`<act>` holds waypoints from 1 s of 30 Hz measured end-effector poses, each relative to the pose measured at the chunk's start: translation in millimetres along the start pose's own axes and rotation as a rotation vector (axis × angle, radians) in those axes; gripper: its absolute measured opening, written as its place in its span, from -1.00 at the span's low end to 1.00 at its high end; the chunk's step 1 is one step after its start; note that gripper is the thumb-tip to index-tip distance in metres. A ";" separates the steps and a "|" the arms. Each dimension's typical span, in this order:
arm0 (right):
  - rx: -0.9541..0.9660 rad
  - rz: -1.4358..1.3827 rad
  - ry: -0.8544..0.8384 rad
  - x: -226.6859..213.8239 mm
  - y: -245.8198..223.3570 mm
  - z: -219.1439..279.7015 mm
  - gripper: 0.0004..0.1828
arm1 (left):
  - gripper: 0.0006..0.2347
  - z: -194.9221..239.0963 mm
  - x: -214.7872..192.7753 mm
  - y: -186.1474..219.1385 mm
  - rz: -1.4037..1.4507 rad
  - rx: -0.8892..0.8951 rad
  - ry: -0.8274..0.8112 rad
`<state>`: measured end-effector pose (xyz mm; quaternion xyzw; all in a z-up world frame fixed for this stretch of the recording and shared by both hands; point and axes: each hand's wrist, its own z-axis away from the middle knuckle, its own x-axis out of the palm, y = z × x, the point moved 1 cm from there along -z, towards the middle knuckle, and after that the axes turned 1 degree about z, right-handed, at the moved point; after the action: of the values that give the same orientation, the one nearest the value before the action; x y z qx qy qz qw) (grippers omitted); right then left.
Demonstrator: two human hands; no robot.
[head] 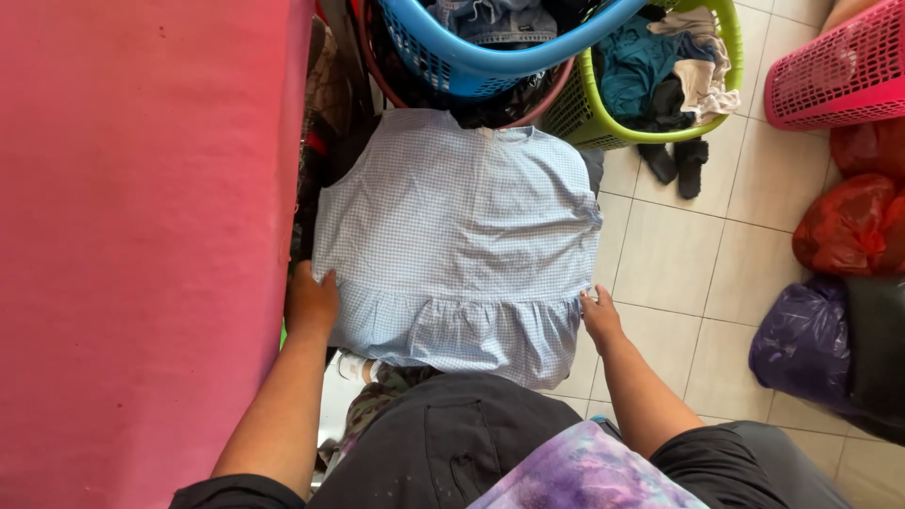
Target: Folding various pieces of clothing including a t-shirt, a patterned top, and a checkered dress on a pink surface.
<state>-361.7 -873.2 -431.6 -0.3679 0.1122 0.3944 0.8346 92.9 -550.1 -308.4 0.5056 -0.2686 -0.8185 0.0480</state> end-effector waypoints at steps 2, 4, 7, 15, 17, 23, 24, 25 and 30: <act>-0.026 -0.053 -0.026 -1.3 -0.1 -9.3 -0.40 | -0.62 5.6 -6.4 12.2 -0.064 -0.048 -0.009; -0.018 -0.084 -0.096 -1.6 -16.8 -6.0 -0.49 | -0.67 11.9 -11.2 19.0 0.106 -0.068 0.016; 0.066 -0.066 -0.052 -1.9 -13.4 -18.0 -0.52 | -0.63 15.3 -3.3 8.4 0.226 0.056 0.094; 0.080 -0.100 0.056 -32.6 -17.9 9.9 -0.58 | -0.69 51.7 -38.2 38.1 0.898 -0.265 -0.178; 0.071 -0.197 -0.006 -46.6 -33.3 19.5 -0.61 | -0.69 65.4 -54.6 42.6 1.042 -0.337 -0.234; -0.078 -0.651 -0.440 -84.1 -154.6 84.1 -0.47 | -0.70 115.5 -141.4 62.9 1.011 -0.194 -0.271; -0.163 -0.749 -0.567 -88.3 -179.9 96.7 -0.44 | -0.71 123.7 -156.2 61.4 1.088 -0.208 -0.284; -0.243 -0.843 -0.700 -91.2 -204.2 109.9 -0.41 | -0.72 133.5 -171.2 58.5 1.165 -0.223 -0.295; -0.466 -0.853 -1.010 -57.0 -341.3 198.4 -0.39 | -0.73 172.4 -234.4 31.3 0.623 -0.302 -0.442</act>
<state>-167.1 -909.4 -85.3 -0.3208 -0.5308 0.1687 0.7661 53.2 -427.3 -45.8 0.1996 -0.2896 -0.8839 0.3082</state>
